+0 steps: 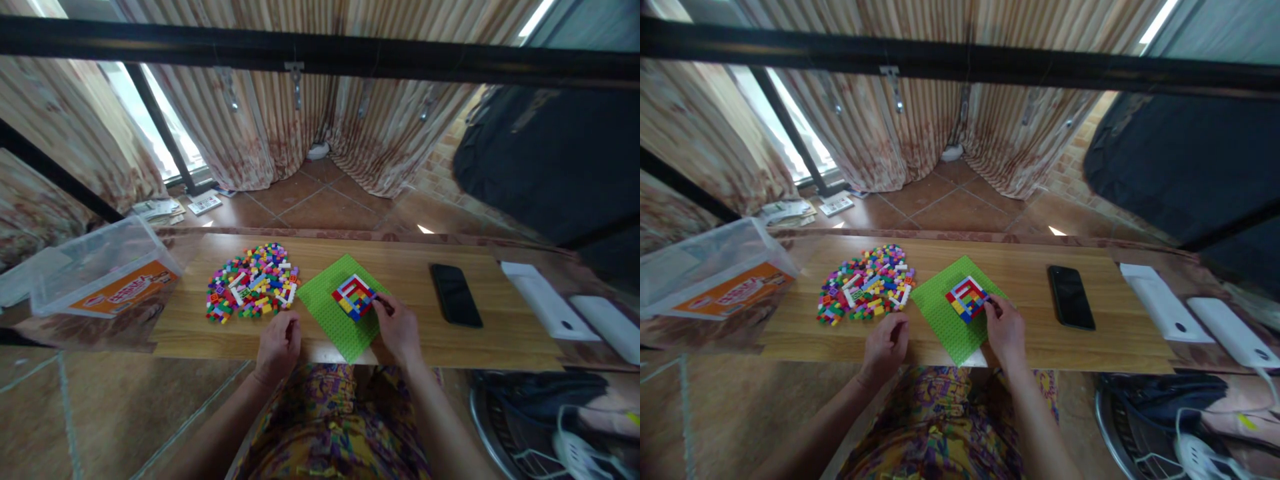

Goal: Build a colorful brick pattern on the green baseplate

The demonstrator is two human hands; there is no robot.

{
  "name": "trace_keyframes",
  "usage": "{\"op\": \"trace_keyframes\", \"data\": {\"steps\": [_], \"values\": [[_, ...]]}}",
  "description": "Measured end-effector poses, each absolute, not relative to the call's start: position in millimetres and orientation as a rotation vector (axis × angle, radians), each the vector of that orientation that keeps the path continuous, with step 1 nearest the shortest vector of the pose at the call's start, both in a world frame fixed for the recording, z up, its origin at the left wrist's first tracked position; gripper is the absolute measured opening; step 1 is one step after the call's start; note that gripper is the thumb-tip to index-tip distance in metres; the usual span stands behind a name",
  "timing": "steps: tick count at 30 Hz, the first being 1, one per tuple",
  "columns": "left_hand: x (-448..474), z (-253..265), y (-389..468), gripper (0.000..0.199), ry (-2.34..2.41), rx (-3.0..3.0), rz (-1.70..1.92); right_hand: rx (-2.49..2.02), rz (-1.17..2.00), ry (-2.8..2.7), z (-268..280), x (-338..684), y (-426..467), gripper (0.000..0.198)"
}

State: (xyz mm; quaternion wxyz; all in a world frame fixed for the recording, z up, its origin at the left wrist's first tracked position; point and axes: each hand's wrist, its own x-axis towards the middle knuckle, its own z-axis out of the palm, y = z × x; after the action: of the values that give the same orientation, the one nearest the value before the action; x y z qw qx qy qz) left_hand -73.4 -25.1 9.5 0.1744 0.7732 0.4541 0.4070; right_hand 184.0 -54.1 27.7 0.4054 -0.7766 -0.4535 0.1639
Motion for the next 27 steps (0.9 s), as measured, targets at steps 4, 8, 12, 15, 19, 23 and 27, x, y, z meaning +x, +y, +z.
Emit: {"op": "trace_keyframes", "data": {"steps": [4,8,12,15,19,23,27], "values": [[-74,9,-25,0.009,1.281,2.206,1.139,-1.924,0.482,-1.108,26,188,-53,0.041],[-73,9,-25,0.010,1.284,2.224,1.127,-1.921,0.542,-1.085,26,194,-51,0.039],[-73,8,-25,0.010,1.266,2.243,1.147,-1.933,0.569,-1.113,29,198,-48,0.038],[-73,7,-25,0.011,1.276,2.231,1.130,-1.954,0.551,-1.147,31,200,-46,0.037],[-74,7,-25,0.011,1.271,2.234,1.124,-1.950,0.539,-1.176,29,202,-45,0.036],[-74,8,-25,0.011,1.245,2.254,1.104,-1.956,0.525,-1.164,26,200,-44,0.037],[-73,9,-24,0.012,1.265,2.235,1.087,-1.966,0.510,-1.149,26,195,-43,0.037]]}}
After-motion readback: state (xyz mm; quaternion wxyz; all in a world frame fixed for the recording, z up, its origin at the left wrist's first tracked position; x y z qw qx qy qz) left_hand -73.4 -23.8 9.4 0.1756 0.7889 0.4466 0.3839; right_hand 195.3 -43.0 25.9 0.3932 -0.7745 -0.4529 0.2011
